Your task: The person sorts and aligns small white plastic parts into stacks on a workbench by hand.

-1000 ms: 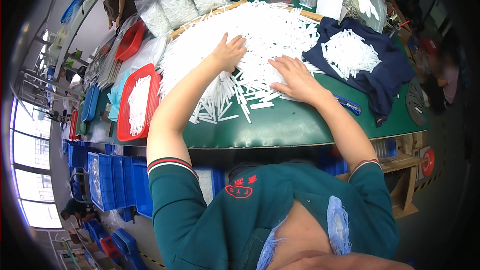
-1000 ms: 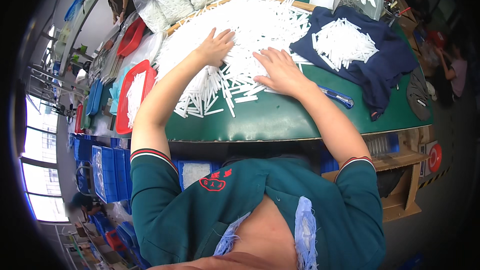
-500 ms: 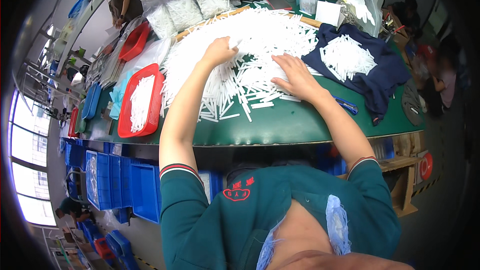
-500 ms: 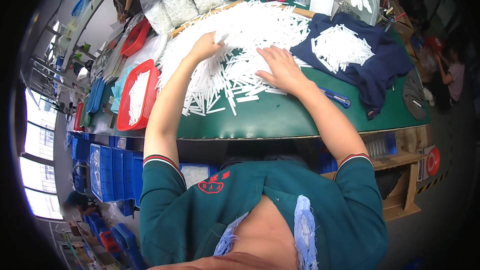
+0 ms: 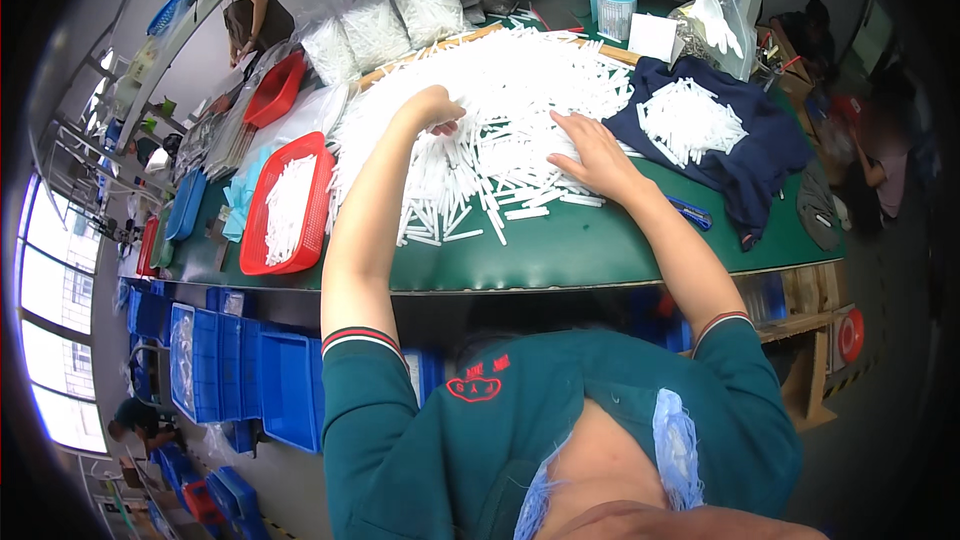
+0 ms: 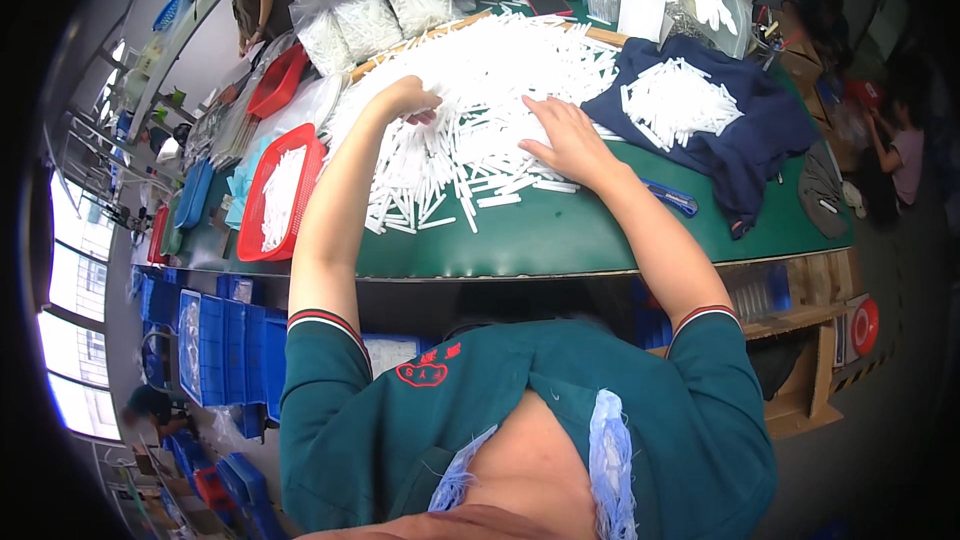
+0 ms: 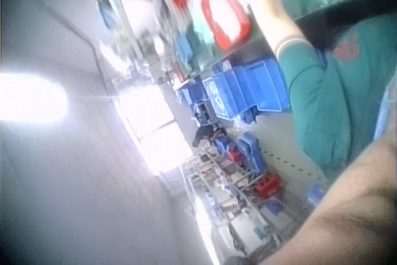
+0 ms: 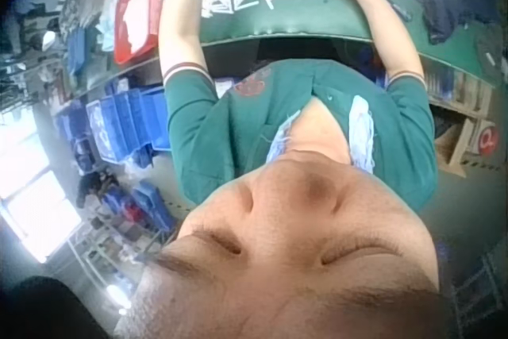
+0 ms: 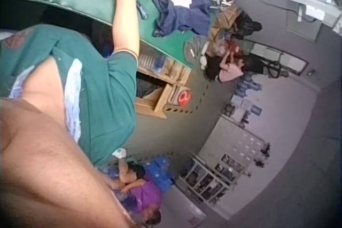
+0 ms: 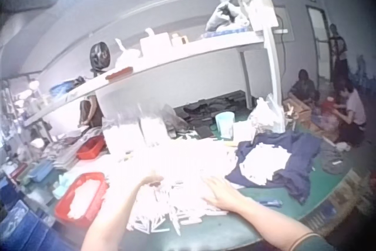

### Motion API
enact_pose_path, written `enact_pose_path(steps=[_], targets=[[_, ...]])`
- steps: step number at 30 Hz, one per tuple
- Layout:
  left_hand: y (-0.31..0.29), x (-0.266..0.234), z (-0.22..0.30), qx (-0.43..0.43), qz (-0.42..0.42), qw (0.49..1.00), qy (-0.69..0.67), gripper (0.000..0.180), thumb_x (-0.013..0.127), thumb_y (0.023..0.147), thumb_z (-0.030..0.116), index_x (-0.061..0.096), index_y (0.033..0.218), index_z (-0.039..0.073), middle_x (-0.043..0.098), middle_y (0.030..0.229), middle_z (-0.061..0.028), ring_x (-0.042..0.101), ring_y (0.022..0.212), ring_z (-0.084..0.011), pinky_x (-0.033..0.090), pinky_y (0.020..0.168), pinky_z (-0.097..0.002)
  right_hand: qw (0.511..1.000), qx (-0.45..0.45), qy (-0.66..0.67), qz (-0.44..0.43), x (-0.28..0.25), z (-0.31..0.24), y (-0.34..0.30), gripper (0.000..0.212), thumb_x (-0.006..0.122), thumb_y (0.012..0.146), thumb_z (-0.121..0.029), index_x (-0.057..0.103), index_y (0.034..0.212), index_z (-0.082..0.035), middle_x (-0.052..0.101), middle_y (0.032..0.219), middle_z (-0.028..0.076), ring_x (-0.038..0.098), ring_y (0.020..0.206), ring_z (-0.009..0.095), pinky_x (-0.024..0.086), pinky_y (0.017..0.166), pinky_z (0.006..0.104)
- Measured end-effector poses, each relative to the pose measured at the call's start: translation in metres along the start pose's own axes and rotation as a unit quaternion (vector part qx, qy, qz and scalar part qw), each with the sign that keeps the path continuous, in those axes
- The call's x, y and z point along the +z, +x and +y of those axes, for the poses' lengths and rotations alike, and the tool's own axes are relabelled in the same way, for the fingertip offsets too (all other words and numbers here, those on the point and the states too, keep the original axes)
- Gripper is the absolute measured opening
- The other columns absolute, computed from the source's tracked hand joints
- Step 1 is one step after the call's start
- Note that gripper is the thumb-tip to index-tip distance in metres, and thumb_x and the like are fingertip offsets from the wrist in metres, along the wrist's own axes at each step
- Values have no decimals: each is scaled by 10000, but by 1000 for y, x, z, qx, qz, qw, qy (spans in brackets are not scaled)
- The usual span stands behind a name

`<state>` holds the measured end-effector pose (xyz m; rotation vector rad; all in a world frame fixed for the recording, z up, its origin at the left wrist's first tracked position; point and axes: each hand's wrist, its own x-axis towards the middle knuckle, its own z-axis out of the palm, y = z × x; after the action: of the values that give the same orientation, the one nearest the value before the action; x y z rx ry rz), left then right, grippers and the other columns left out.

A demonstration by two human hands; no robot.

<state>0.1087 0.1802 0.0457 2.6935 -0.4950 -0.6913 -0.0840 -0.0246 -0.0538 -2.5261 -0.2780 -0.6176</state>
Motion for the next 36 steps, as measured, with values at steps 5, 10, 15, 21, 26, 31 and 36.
enact_pose_path(steps=[5, 10, 15, 21, 26, 31, 36], targets=[[4, -1, -11, 124, 176, 946, 243, 269, 602, 845, 226, 685, 880, -28, 701, 867, -122, 676, 698, -195, 545, 650, -346, 1000, -23, -10, 12, 0, -8, -2, 625, 629, 860, -327, 402, 1376, -58, 498, 1262, 227, 421, 1242, 369, 327, 1036, 439], [3, 13, -5, 42, 12, 954, -295, 220, 593, 871, 142, 641, 947, -59, 684, 915, -140, 683, 750, -208, 572, 631, -313, 998, -2, 59, -2, -4, -11, 6, 728, 671, 836, -333, 340, 1409, -30, 435, 1343, 239, 373, 1298, 366, 306, 1074, 417], [-8, 56, 6, 91, -171, 843, -502, 244, 672, 844, 139, 618, 1009, -33, 677, 875, -119, 681, 786, -203, 588, 697, -305, 996, -35, 77, 26, 10, -21, 29, 1019, 778, 693, -458, 264, 1413, 45, 335, 1409, 272, 321, 1333, 375, 266, 1109, 399], [6, 92, 4, 83, -226, 791, -563, 192, 648, 853, 137, 612, 964, -16, 651, 813, -121, 662, 692, -197, 563, 549, -283, 978, 3, 199, -71, 25, -24, 65, 1100, 815, 613, -521, 302, 1403, 47, 318, 1406, 309, 342, 1321, 393, 282, 1099, 396], [6, 101, 13, 100, -190, 742, -635, 229, 643, 867, 192, 590, 993, 8, 640, 844, -112, 651, 651, -199, 558, 501, -301, 991, -88, 92, -42, 23, -19, 61, 1059, 808, 637, -491, 297, 1421, 5, 309, 1423, 296, 339, 1328, 388, 312, 1083, 400], [-4, 92, 16, 104, -177, 760, -617, 200, 622, 882, 175, 593, 997, 14, 644, 819, -104, 652, 631, -202, 573, 529, -327, 992, -111, -19, -52, 14, -26, 66, 1062, 814, 645, -456, 264, 1437, -9, 285, 1449, 275, 331, 1330, 395, 338, 1067, 415], [-3, 90, 16, 96, -175, 773, -602, 190, 621, 882, 159, 598, 1009, 20, 654, 843, -110, 653, 634, -216, 577, 552, -342, 987, -101, 86, -89, 21, -12, 78, 1163, 824, 585, -512, 222, 1453, -25, 296, 1430, 289, 375, 1296, 407, 332, 1068, 435]])
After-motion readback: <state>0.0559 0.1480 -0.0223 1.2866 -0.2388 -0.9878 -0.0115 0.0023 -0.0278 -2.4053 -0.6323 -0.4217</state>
